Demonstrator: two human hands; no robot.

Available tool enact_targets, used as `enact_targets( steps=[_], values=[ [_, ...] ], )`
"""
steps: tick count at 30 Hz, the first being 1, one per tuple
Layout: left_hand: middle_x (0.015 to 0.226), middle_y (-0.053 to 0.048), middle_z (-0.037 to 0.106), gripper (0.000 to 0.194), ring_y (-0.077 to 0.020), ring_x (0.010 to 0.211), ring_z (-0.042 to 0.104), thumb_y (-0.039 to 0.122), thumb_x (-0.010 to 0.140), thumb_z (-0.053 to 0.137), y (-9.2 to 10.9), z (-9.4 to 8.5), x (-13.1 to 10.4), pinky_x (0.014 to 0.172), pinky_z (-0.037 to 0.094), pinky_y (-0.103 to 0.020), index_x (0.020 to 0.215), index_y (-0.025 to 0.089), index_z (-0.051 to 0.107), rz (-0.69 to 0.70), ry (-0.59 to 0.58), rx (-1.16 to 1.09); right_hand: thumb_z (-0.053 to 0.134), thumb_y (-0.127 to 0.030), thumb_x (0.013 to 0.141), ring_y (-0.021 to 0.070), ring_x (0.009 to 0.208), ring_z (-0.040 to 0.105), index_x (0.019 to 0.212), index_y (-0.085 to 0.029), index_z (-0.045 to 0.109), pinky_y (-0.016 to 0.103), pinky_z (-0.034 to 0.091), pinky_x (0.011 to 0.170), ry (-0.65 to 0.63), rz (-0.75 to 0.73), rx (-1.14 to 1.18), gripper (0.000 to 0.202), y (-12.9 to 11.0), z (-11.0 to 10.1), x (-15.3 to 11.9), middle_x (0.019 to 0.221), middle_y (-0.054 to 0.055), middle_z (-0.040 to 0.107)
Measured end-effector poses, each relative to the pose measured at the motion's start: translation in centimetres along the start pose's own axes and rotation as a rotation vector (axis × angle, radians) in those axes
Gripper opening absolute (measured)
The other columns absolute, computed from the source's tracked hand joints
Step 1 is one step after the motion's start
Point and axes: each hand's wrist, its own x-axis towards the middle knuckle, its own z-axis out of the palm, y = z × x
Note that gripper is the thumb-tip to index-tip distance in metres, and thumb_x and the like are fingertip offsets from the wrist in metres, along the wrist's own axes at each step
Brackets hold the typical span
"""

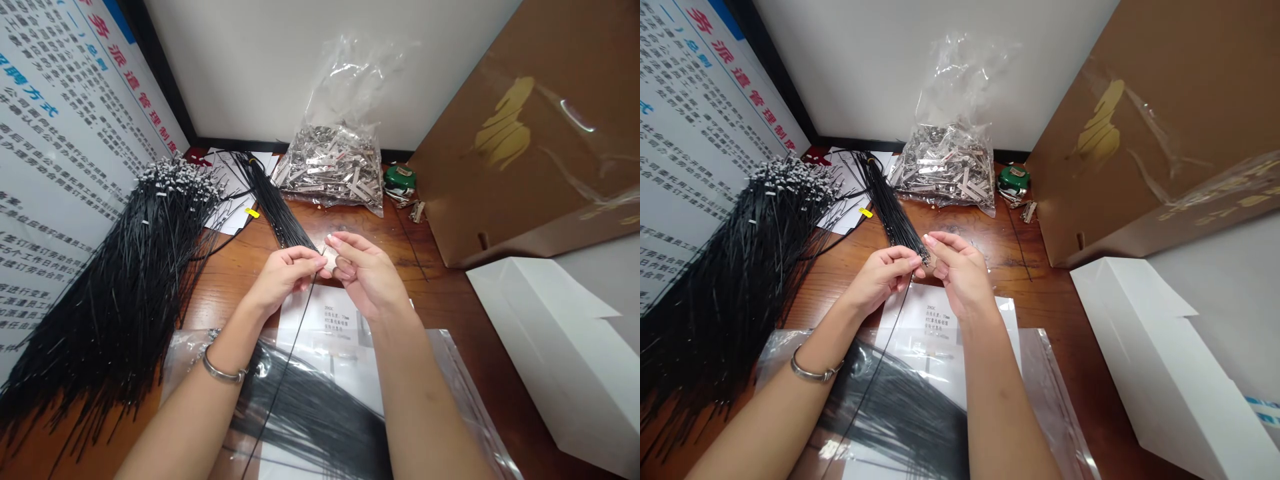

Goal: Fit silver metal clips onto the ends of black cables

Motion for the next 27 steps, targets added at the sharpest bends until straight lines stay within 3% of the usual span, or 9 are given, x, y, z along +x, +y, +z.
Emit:
enact_targets(
  steps=[6, 22, 27],
  values=[
    [0.059, -0.001, 0.066, 0.030, -0.0038, 0.041, 0.041, 0.036, 0.062, 0.080, -0.02, 0.23, 0.17, 0.040, 0.025, -0.019, 0.074, 0.014, 0.065, 0.091, 0.150, -0.002, 0.083, -0.028, 0.054, 0.0046, 0.047, 0.031, 0.076, -0.017, 0.070, 0.023, 0.025, 0.044, 0.029, -0.052, -0.104, 0.027, 0.47, 0.14, -0.12, 0.057, -0.005, 0.054],
    [0.053, 0.001, 0.062, 0.026, -0.0058, 0.041, 0.043, 0.038, 0.070, 0.074, -0.31, 0.34, 0.24, 0.042, 0.031, -0.021, 0.076, 0.014, 0.066, 0.235, 0.186, 0.125, 0.082, -0.030, 0.054, 0.0044, 0.046, 0.031, 0.073, -0.017, 0.072, 0.023, 0.022, 0.045, 0.075, -0.072, -0.180, 0.026, 0.46, 0.46, -0.39, 0.054, -0.005, 0.053],
    [0.051, 0.002, 0.060, 0.025, -0.0089, 0.047, 0.052, 0.038, 0.071, 0.073, -0.53, 0.39, 0.26, 0.049, 0.040, -0.022, 0.075, 0.015, 0.065, 0.287, 0.192, 0.149, 0.082, -0.030, 0.053, 0.0048, 0.047, 0.031, 0.073, -0.016, 0.072, 0.024, 0.021, 0.045, 0.086, -0.061, -0.194, 0.026, 0.47, 0.47, -0.42, 0.054, -0.005, 0.053]
  ],
)
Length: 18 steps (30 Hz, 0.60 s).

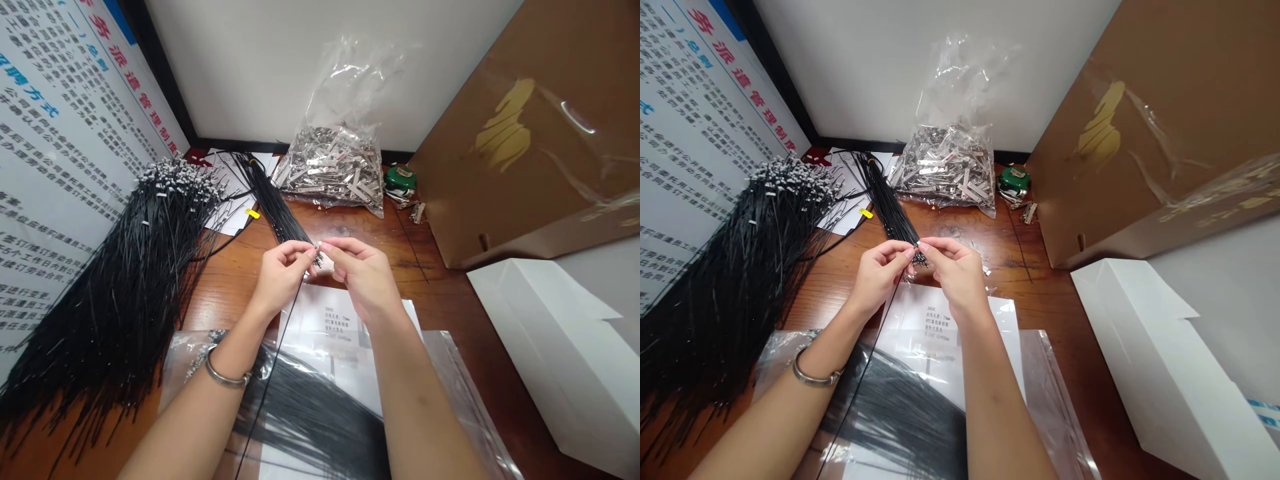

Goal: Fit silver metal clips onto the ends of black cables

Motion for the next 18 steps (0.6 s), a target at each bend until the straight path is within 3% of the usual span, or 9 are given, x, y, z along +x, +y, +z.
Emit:
enact_targets(
  steps=[7, 18],
  values=[
    [0.064, -0.002, 0.068, 0.020, -0.0127, 0.059, 0.061, 0.034, 0.070, 0.074, -0.02, -0.02, -0.04, 0.059, 0.049, -0.025, 0.072, 0.016, 0.065, 0.056, 0.023, 0.015, 0.082, -0.032, 0.053, 0.0065, 0.049, 0.038, 0.073, -0.016, 0.073, 0.024, 0.024, 0.047, -0.016, 0.034, -0.036, 0.027, 0.04, -0.08, -0.02, 0.052, -0.004, 0.053],
    [0.063, -0.003, 0.069, 0.018, -0.0129, 0.058, 0.062, 0.031, 0.068, 0.075, -0.32, -0.21, 0.09, 0.058, 0.049, -0.025, 0.073, 0.014, 0.070, 0.035, 0.046, 0.023, 0.081, -0.031, 0.053, 0.0074, 0.049, 0.046, 0.073, -0.016, 0.072, 0.023, 0.024, 0.046, -0.042, 0.046, 0.000, 0.027, -0.12, -0.16, 0.09, 0.055, -0.002, 0.057]
  ],
)
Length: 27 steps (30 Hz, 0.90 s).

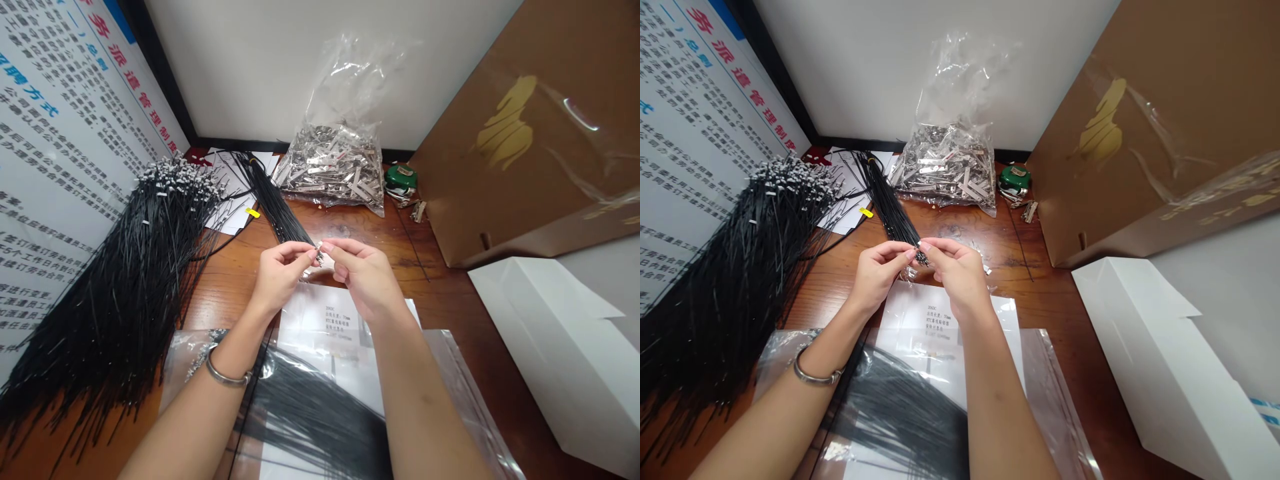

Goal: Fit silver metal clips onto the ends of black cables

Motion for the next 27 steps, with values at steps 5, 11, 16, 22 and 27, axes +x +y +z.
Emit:
enact_targets(
  steps=[5, 11, 16, 22, 27],
  values=[
    [0.063, -0.003, 0.069, 0.016, -0.0124, 0.057, 0.061, 0.029, 0.071, 0.072, 0.05, -0.03, -0.09, 0.056, 0.048, -0.024, 0.075, 0.014, 0.070, 0.014, 0.007, 0.037, 0.082, -0.031, 0.053, 0.0062, 0.048, 0.042, 0.072, -0.015, 0.072, 0.023, 0.023, 0.046, -0.001, 0.011, 0.004, 0.026, 0.02, -0.08, 0.01, 0.053, -0.003, 0.055],
    [0.061, -0.002, 0.068, 0.013, -0.0118, 0.056, 0.060, 0.028, 0.075, 0.069, 0.11, 0.08, -0.22, 0.056, 0.047, -0.024, 0.074, 0.014, 0.069, 0.038, 0.009, 0.079, 0.082, -0.031, 0.052, 0.0052, 0.046, 0.038, 0.071, -0.015, 0.072, 0.023, 0.023, 0.046, 0.018, 0.024, 0.005, 0.027, 0.01, -0.03, -0.03, 0.051, -0.004, 0.053],
    [0.061, -0.001, 0.067, 0.013, -0.0109, 0.054, 0.058, 0.028, 0.076, 0.068, 0.18, 0.18, -0.27, 0.055, 0.046, -0.024, 0.073, 0.015, 0.066, 0.045, -0.006, 0.112, 0.082, -0.031, 0.052, 0.0054, 0.046, 0.039, 0.071, -0.016, 0.072, 0.023, 0.023, 0.046, 0.017, 0.022, 0.003, 0.026, 0.01, -0.04, -0.03, 0.053, -0.004, 0.054],
    [0.060, -0.001, 0.066, 0.016, -0.0113, 0.053, 0.058, 0.031, 0.075, 0.069, 0.13, 0.13, -0.25, 0.054, 0.046, -0.024, 0.072, 0.015, 0.065, 0.042, -0.003, 0.118, 0.081, -0.032, 0.053, 0.0070, 0.048, 0.044, 0.072, -0.017, 0.071, 0.024, 0.027, 0.048, 0.006, 0.030, -0.030, 0.026, 0.00, -0.08, -0.04, 0.055, -0.003, 0.057],
    [0.060, -0.001, 0.066, 0.016, -0.0110, 0.053, 0.058, 0.030, 0.076, 0.068, 0.15, 0.15, -0.33, 0.055, 0.046, -0.024, 0.072, 0.016, 0.064, 0.035, -0.007, 0.125, 0.081, -0.033, 0.053, 0.0080, 0.049, 0.046, 0.071, -0.017, 0.071, 0.024, 0.028, 0.047, 0.001, 0.022, -0.050, 0.026, -0.05, -0.06, -0.09, 0.055, -0.003, 0.057]
  ],
)
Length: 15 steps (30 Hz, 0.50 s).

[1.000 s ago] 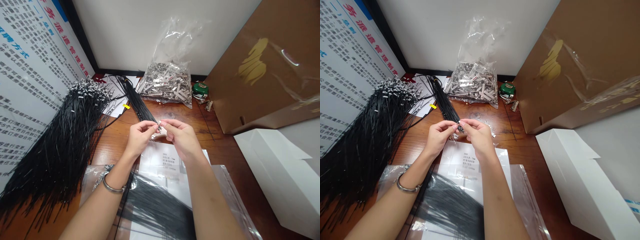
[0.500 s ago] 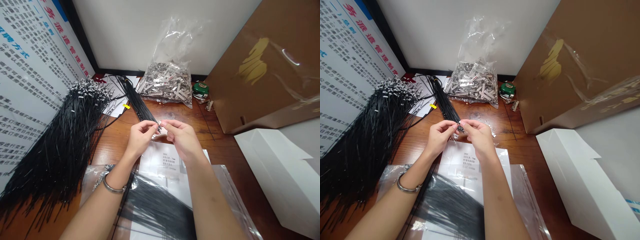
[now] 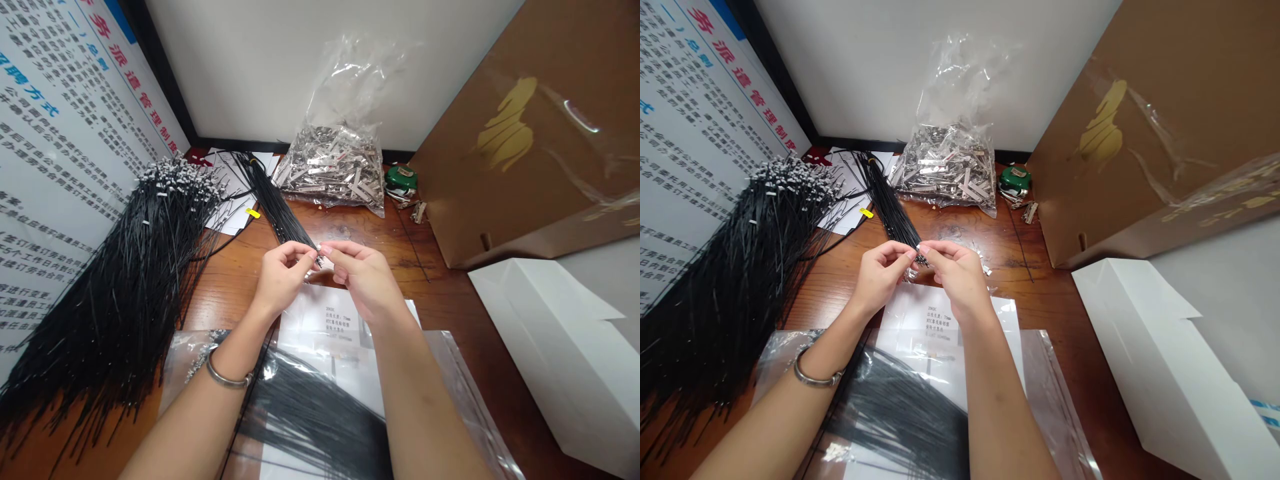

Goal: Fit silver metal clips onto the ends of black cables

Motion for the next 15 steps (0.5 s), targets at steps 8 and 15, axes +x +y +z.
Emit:
enact_targets(
  steps=[8, 15],
  values=[
    [0.059, -0.001, 0.066, 0.017, -0.0117, 0.053, 0.059, 0.031, 0.074, 0.069, 0.1, 0.0, 0.1, 0.055, 0.047, -0.024, 0.070, 0.016, 0.064, -0.011, 0.000, -0.006, 0.079, -0.031, 0.058, 0.0089, 0.050, 0.047, 0.071, -0.018, 0.071, 0.025, 0.036, 0.048, -0.013, -0.086, -0.062, 0.020, 0.3, 0.0, 0.0, 0.060, -0.001, 0.061],
    [0.058, -0.001, 0.065, 0.015, -0.0113, 0.052, 0.058, 0.029, 0.073, 0.069, 0.3, 0.1, 0.0, 0.053, 0.047, -0.023, 0.068, 0.015, 0.064, -0.038, 0.017, -0.019, 0.073, -0.034, 0.068, 0.0132, 0.055, 0.053, 0.079, -0.017, 0.072, 0.028, 0.040, 0.053, -0.002, -0.246, -0.279, 0.020, 1.3, -0.4, 0.5, 0.063, 0.002, 0.066]
  ],
)
